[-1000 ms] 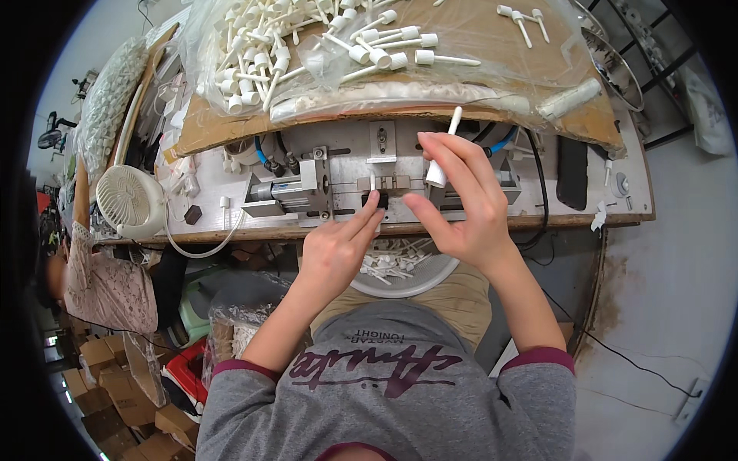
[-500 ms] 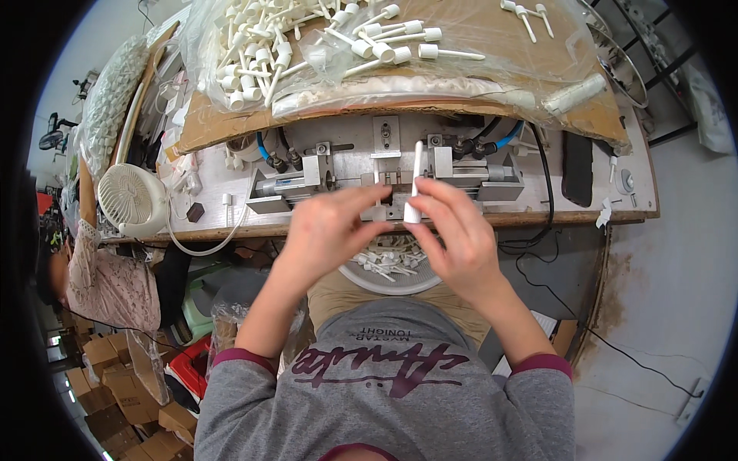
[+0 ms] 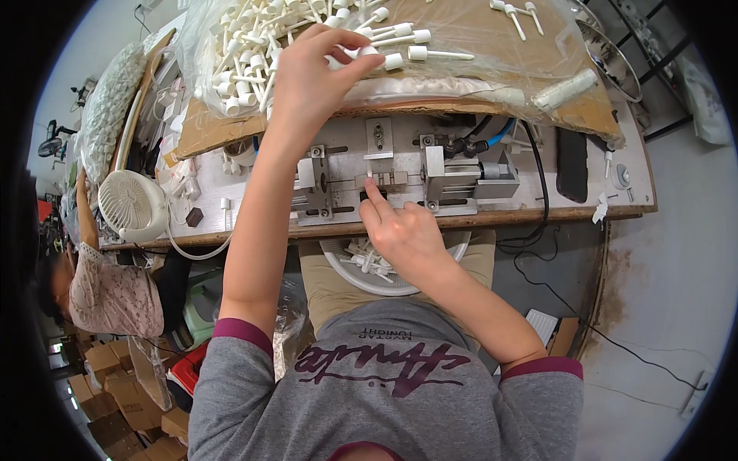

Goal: The person is assembling small white plastic components using a pneumatic assembly jig at a workshop station.

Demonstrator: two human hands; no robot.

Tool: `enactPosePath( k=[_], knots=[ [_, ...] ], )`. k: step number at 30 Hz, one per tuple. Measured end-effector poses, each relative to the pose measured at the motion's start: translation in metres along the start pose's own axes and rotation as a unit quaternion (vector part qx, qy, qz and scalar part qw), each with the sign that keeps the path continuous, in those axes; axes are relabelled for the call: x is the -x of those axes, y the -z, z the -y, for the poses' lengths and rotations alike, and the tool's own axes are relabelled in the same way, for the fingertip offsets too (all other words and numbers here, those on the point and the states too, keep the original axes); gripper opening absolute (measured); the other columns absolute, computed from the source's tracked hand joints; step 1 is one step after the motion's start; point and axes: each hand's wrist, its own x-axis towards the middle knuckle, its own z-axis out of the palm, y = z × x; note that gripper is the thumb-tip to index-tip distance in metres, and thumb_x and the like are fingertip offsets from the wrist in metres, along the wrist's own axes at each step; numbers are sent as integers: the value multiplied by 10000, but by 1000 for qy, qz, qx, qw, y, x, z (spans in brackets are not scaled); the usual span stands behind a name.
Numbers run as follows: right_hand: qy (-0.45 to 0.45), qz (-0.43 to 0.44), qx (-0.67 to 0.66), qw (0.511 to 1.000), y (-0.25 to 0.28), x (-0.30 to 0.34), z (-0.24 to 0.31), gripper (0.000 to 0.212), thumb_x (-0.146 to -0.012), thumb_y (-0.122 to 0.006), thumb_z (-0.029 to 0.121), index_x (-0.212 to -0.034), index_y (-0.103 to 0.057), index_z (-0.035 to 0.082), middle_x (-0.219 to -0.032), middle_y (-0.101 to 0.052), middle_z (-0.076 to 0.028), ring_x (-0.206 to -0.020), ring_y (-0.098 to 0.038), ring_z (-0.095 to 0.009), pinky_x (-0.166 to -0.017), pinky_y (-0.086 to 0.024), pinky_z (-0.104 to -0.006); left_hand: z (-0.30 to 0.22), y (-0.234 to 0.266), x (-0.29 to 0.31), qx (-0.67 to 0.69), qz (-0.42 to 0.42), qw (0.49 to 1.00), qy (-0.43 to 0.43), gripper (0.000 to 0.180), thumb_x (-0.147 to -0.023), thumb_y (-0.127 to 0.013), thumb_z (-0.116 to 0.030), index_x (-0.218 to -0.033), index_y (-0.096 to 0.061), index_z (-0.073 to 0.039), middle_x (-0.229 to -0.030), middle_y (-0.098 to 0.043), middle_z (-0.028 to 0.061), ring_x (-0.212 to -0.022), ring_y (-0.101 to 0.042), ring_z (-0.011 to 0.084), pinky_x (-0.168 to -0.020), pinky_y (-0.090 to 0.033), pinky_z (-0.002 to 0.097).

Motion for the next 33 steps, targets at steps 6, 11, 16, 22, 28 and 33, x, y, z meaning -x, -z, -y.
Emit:
enactPosePath(
  k=[6, 11, 16, 22, 28, 33],
  knots=[
    [-2, 40, -3, 999, 14, -9, -2, 170, -721, -667, 82, -865, -594, 26, -1108, -695, -191, -562, -644, -188, -538, -500, -292, -28, 37, 65, 163, -29, 986, 23, 248, -799, -755, -1, -1042, -707, -8, -1020, -631, 80, -828, -694, 145, -698, -570, 258],
    [-74, -108, -162, 978, 50, -55, -42, 168, -818, -708, 143, -951, -649, 59, -886, -677, -95, -755, -665, -287, -666, -536, -371, -31, 51, 137, 69, 61, 996, -6, 314, -761, -767, 22, -1066, -699, -5, -1219, -626, 135, -807, -702, 178, -696, -593, 269],
    [-13, -157, -102, 982, 55, -113, -98, 158, -859, -638, 86, -1003, -659, 25, -1012, -660, -145, -968, -625, -318, -849, -498, -414, -26, 22, 181, -74, 134, 986, -68, 283, -767, -760, -75, -1041, -703, -33, -1267, -649, 111, -759, -695, 211, -655, -548, 298],
    [-2, -10, -114, 993, 53, -119, -115, 234, -887, -599, 67, -1109, -667, 35, -1032, -651, -155, -1036, -600, -319, -899, -484, -409, -18, 1, 174, -159, 164, 969, -94, 254, -759, -755, -124, -999, -705, -55, -1230, -673, 83, -568, -622, 190, -570, -501, 306],
    [17, -34, -152, 988, 82, -91, -92, 254, -849, -687, 42, -1100, -664, 7, -979, -657, -85, -826, -645, -193, -688, -527, -276, -18, 0, 167, -168, 192, 963, -82, 244, -749, -761, -145, -979, -720, -73, -1218, -679, 88, -549, -628, 201, -569, -512, 304],
    [-158, -19, -346, 925, 83, -37, -44, 312, -683, -862, 92, -917, -677, 3, -783, -633, -22, -652, -612, -69, -572, -488, -197, -18, 13, 157, -92, 196, 974, -60, 309, -759, -784, -188, -1042, -723, -81, -1109, -713, 91, -555, -628, 190, -557, -514, 296]
  ],
)
